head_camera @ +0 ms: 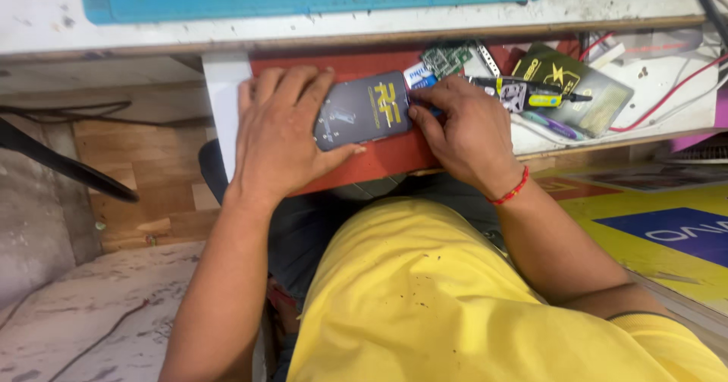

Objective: The person applies adhesive to the internal frame of a disassembled smartphone using a small tube. They then place a new display panel onto the frame and press it down to secure it. The person handles the phone and adhesive tube throughout the process.

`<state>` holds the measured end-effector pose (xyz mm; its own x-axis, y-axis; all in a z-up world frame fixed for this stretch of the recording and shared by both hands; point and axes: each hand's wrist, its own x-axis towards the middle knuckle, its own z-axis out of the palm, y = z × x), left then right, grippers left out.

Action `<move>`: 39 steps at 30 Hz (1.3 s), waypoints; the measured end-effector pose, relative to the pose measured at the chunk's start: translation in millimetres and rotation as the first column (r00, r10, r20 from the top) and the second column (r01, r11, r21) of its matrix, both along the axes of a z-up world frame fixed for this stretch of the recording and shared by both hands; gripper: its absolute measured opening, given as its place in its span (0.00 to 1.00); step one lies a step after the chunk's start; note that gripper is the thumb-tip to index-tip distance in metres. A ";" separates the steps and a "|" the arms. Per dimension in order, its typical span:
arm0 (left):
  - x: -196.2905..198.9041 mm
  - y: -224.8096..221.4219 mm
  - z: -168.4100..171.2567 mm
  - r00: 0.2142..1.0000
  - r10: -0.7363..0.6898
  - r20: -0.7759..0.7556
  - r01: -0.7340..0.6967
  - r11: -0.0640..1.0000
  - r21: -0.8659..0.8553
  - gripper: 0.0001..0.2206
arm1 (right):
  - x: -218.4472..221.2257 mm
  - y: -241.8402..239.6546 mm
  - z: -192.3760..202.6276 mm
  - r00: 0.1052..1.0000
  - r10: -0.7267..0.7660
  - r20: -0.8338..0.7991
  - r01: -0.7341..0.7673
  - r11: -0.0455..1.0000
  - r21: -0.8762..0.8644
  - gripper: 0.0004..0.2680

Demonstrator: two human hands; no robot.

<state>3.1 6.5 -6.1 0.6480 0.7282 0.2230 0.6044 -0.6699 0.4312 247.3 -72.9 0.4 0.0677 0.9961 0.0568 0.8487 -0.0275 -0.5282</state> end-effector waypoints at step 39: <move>12.9 -3.0 -7.0 0.993 0.023 0.115 -0.014 0.997 -0.081 0.37 | 15.3 17.8 -18.5 0.903 -0.198 -0.382 0.140 0.975 -0.174 0.05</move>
